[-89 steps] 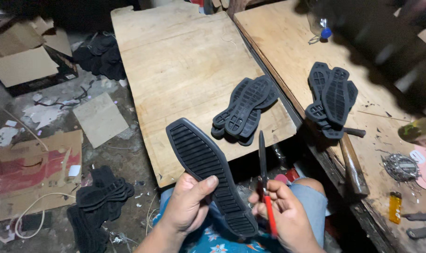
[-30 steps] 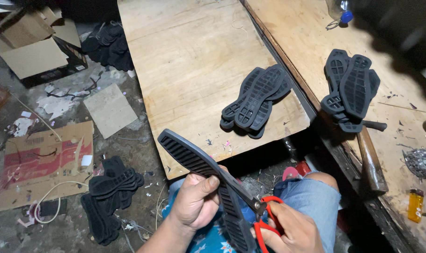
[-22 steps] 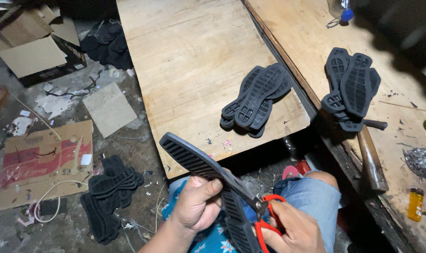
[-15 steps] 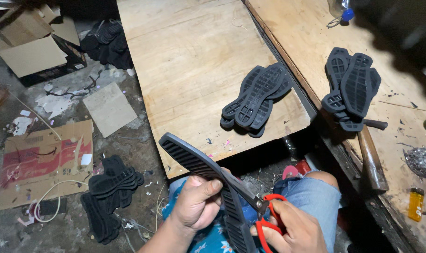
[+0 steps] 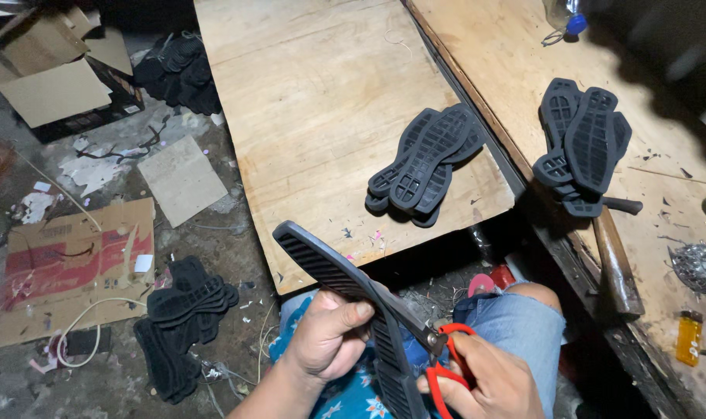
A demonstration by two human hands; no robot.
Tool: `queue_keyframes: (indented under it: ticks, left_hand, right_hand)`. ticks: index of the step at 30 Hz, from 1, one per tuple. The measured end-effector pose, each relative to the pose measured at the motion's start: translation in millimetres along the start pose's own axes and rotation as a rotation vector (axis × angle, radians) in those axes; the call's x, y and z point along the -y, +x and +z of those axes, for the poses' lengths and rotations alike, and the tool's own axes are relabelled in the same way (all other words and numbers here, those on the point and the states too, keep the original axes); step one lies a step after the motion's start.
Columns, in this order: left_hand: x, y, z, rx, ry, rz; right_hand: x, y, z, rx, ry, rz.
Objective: The person trims the edges of black rubber shoe soles using red-handled shears. They hold each sole in the left hand and cut along the perimeter with the right hand, flipping the sole over to trim both sides. Trimmed soles are placed on a wooden workbench.
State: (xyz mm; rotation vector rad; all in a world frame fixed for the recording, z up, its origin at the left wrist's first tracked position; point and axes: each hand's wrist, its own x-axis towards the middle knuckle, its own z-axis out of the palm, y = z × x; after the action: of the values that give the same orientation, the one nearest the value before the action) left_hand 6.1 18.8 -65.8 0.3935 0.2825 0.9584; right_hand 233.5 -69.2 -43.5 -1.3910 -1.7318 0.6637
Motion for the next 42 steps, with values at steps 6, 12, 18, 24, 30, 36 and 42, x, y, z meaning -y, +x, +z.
queue_keyframes:
  ticks: [6, 12, 18, 24, 30, 36, 42]
  left_hand:
    - [0.2, 0.1, 3.1, -0.032, 0.039, 0.015]
    - [-6.0, 0.6, 9.7, -0.012, 0.063, 0.001]
    - [-26.3, -9.1, 15.1, -0.062, 0.209, 0.033]
    - [-24.0, -9.3, 16.4, -0.135, 0.063, 0.090]
    - [-16.5, -9.3, 14.8, -0.092, -0.027, 0.060]
    - [-12.7, -8.3, 13.9, -0.076, 0.000, 0.067]
    - [-12.3, -6.8, 10.1, -0.051, -0.055, 0.029]
  right_hand:
    - [5.6, 3.2, -0.7, -0.023, -0.067, 0.062]
    - [-2.6, -2.0, -2.4, 0.039, -0.015, 0.115]
    - [-16.7, -9.9, -5.1, 0.153, 0.236, 0.488]
    - [-19.8, -13.3, 2.3, 0.168, 0.339, 0.548]
    - [-18.8, -12.5, -0.8, 0.114, 0.141, 0.285]
    - [-16.8, -10.8, 2.1, 0.080, 0.077, 0.253]
    - [-10.3, -5.7, -3.9, 0.094, 0.064, 0.146]
